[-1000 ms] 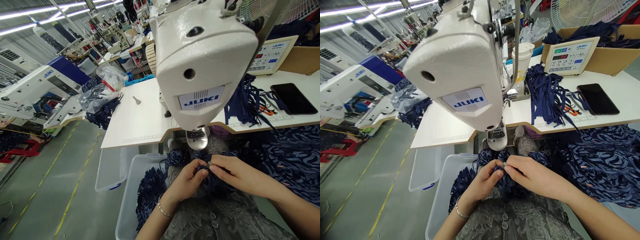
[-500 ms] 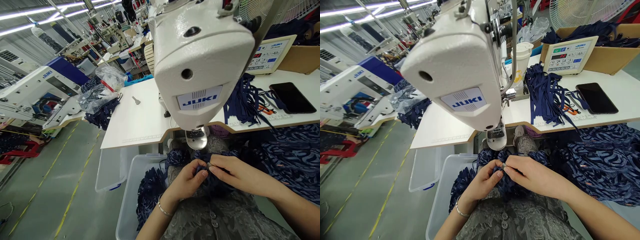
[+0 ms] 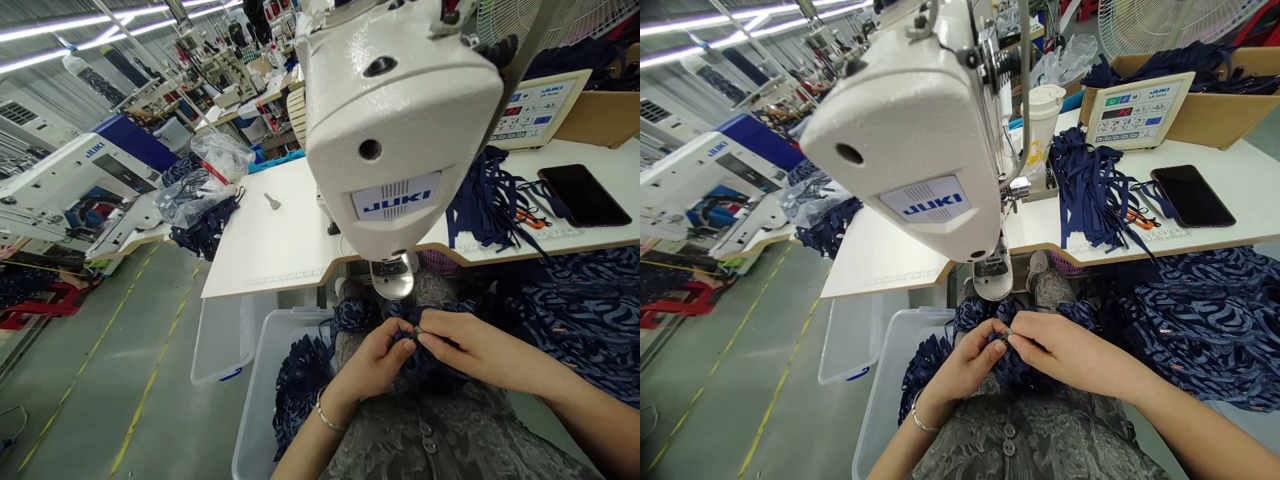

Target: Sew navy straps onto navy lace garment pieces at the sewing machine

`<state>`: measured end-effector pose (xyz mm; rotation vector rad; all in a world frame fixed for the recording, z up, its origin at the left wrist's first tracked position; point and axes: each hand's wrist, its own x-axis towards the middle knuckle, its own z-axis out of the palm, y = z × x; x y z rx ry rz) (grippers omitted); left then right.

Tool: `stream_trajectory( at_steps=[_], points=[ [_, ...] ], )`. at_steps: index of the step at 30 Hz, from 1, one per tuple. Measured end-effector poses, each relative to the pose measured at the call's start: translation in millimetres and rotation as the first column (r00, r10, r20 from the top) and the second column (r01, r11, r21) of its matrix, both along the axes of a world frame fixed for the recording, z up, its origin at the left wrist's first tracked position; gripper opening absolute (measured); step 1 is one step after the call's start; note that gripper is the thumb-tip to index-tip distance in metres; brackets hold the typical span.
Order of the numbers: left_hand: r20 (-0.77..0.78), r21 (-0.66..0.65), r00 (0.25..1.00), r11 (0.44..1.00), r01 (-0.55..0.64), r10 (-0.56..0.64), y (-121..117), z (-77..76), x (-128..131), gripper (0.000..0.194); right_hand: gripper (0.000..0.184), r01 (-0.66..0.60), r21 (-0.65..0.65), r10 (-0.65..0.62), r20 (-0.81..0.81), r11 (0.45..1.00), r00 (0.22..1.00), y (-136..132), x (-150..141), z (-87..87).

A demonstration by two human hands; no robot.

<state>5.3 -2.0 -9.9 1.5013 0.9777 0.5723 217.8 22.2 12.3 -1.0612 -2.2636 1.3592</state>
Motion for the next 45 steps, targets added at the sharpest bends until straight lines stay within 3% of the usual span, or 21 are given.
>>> stream_trajectory(
  at_steps=[14,18,28,36,45],
  points=[
    [-0.097,0.028,0.995,0.999,0.02,-0.017,2.4,6.4,2.9,0.027,0.031,-0.019,0.141,0.007,0.085,0.99,0.996,-1.1,-3.4,-2.7],
    [-0.066,0.008,0.998,1.0,0.017,-0.016,1.1,4.2,3.2,0.029,0.032,-0.048,0.11,0.04,0.076,0.993,0.996,-0.2,0.1,-2.8],
    [-0.075,-0.06,0.996,0.998,0.034,-0.038,0.3,7.8,-0.1,0.037,0.034,0.018,-0.025,-0.017,0.014,1.0,1.0,0.9,0.2,2.6],
    [-0.036,-0.128,0.998,0.991,0.048,-0.053,0.3,7.4,-0.9,0.038,0.035,0.023,-0.019,-0.022,0.023,1.0,0.999,1.2,-0.2,3.2],
    [-0.068,-0.069,0.997,0.997,0.037,-0.042,0.2,8.3,-0.8,0.036,0.035,0.012,0.0,-0.012,0.044,1.0,0.999,1.3,0.2,2.1]
  ],
)
